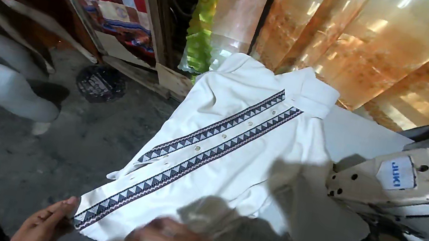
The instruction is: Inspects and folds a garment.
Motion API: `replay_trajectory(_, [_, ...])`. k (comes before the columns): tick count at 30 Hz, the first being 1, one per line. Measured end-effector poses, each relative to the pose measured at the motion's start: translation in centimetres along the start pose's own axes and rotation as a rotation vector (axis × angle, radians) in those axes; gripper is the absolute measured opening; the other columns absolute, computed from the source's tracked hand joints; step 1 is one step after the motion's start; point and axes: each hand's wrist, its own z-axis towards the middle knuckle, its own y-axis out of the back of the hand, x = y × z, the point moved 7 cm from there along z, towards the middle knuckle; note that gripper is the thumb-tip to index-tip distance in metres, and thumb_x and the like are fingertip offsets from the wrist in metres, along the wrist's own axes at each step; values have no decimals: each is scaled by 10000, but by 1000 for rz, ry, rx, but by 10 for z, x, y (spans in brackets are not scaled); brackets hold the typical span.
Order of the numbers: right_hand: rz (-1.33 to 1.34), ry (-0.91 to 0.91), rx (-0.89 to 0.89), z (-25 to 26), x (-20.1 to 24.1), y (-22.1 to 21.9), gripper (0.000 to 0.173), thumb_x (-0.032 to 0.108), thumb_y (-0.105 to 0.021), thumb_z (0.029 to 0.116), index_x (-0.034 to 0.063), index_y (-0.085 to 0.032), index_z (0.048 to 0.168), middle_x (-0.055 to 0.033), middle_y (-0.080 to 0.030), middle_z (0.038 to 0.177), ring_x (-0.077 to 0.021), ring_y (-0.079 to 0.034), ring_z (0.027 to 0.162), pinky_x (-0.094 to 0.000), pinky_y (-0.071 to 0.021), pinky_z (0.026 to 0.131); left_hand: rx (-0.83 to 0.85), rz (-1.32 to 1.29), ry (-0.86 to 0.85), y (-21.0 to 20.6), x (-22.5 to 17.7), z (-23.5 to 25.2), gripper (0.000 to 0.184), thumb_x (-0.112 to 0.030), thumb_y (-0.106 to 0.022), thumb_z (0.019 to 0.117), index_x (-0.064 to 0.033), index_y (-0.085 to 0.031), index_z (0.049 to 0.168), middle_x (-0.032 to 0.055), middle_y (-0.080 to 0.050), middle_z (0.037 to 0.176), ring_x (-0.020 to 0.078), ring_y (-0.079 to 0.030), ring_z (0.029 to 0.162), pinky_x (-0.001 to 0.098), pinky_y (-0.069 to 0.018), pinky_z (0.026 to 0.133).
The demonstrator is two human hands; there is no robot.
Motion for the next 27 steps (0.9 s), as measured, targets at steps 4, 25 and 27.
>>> replay_trajectory(4, [-368, -444, 124, -29, -121, 37, 400, 289, -574, 1027, 180, -641, 1406, -117, -686, 1305, -348, -640, 1209, -574, -502, 964, 41, 32, -26, -5, -7, -7, 217, -145, -467, 1050, -130, -673, 984, -87, -731, 851, 35, -700, 758, 252, -609, 733])
replay_trajectory(25, [-641, -947, -187, -151, -315, 129, 674, 520, -356, 1078, 20, -474, 1514, -303, -420, 1547, -554, -360, 1429, -784, -250, 1084, 41, -76, 140, -2, -1, -14, 220, -155, -428, 1106, -24, -605, 1114, 28, -668, 914, 114, -686, 801, 307, -601, 784])
replay_trajectory(27, [-641, -948, -191, -154, -319, 129, 666, 516, -353, 1080, 24, -483, 1509, -308, -426, 1539, -553, -365, 1426, -785, -255, 1082, 64, -108, 149, -5, -1, -15, 291, -209, -386, 1120, -40, -623, 1107, 19, -678, 893, 111, -686, 790, 300, -599, 767])
